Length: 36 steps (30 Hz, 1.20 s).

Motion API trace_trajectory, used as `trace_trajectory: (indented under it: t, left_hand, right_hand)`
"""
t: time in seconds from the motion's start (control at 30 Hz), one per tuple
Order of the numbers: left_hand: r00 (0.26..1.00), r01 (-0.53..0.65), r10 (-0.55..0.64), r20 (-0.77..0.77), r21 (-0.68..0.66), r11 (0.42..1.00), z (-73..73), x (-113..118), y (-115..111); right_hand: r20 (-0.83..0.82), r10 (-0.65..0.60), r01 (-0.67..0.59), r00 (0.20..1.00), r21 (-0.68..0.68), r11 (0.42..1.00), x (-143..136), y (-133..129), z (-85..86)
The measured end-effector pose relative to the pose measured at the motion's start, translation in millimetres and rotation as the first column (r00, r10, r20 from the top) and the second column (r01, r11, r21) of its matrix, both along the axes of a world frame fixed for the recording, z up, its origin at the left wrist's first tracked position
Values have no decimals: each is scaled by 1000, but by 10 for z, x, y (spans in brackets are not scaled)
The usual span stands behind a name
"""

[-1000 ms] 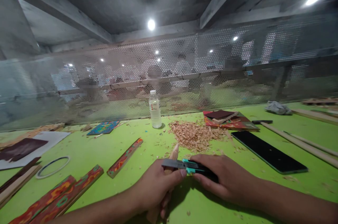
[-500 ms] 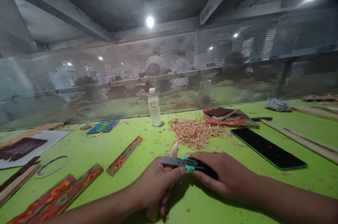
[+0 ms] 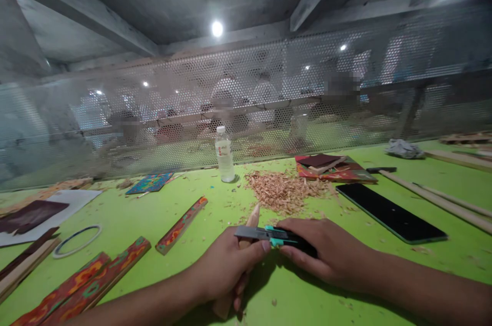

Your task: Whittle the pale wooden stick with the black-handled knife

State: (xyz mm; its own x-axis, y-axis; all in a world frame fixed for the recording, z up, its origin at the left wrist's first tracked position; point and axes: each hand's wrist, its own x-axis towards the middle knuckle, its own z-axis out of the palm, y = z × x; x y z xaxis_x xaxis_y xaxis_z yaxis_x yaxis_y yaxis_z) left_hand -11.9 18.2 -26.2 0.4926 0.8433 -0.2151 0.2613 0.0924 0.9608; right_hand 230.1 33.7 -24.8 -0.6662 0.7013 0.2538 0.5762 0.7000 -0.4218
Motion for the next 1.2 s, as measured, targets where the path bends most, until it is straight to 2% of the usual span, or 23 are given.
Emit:
trace_trajectory:
  t: [0.4, 1.2]
  left_hand:
    - [999, -1, 1, -35, -24, 1000, 50, 8, -6]
    - [998, 6, -8, -64, -33, 999, 46, -6, -10]
  right_hand:
    - [1, -11, 11, 1000, -15, 1000, 7, -9, 10]
    - [4, -4, 4, 1000, 2, 1000, -8, -6, 44]
